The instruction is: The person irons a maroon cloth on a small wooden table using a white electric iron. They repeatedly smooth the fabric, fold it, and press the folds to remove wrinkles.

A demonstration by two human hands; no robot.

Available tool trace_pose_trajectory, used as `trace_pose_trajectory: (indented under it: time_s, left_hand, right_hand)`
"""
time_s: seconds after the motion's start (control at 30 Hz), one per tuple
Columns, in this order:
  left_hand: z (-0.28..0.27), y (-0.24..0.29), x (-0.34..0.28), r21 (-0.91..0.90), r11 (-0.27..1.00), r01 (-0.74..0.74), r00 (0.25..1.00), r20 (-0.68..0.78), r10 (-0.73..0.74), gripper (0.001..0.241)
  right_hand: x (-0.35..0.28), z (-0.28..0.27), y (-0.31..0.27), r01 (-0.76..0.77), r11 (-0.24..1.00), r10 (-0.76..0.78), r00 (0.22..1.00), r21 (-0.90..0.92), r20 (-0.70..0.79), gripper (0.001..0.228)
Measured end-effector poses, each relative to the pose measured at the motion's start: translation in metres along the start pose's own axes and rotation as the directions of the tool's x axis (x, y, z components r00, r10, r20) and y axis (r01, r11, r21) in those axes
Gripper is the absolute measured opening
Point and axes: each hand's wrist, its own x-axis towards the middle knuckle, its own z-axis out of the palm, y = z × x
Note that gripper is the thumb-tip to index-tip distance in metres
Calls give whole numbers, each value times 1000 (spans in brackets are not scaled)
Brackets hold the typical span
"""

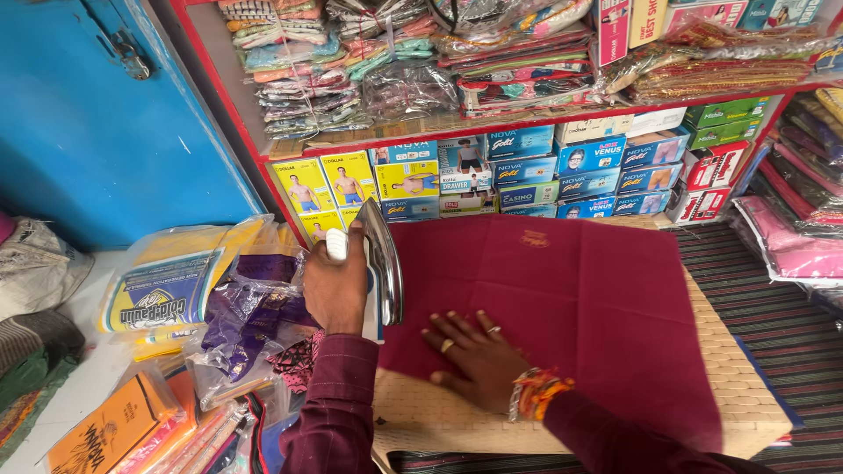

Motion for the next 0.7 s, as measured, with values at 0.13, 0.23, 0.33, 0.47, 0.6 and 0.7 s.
trace_pose_trajectory:
  time_s: [0.13, 0.23, 0.33, 0.47, 0.6, 0.7]
  left_hand:
    - [-1, -8, 11, -44, 999, -12, 1000, -15, 12, 57]
    - [2, -16, 19, 3, 1000, 14, 999, 37, -14, 56]
    - [13, -27, 23, 53, 990, -130, 986, 108, 124, 54]
    - [46, -39, 13, 194, 922, -335, 939, 146, 310, 53]
    - [89, -40, -18, 210, 841, -499, 859, 249, 447, 45]
    - [114, -30, -46, 173, 792, -585, 792, 333, 512, 41]
  right_hand:
    - [-8, -10, 29, -46, 998, 46, 999, -31, 14, 78]
    - [-22, -22, 51, -97, 995, 97, 995, -16, 19, 83]
    - [-44, -38, 66, -199, 979, 196, 977, 38, 79, 89]
    - [-62, -51, 82, -290, 929, 277, 957, 231, 87, 84]
    - [-53, -38, 102, -332, 835, 411, 906, 439, -96, 65]
    - [-35, -22, 126, -174, 940, 291, 856, 292, -427, 59]
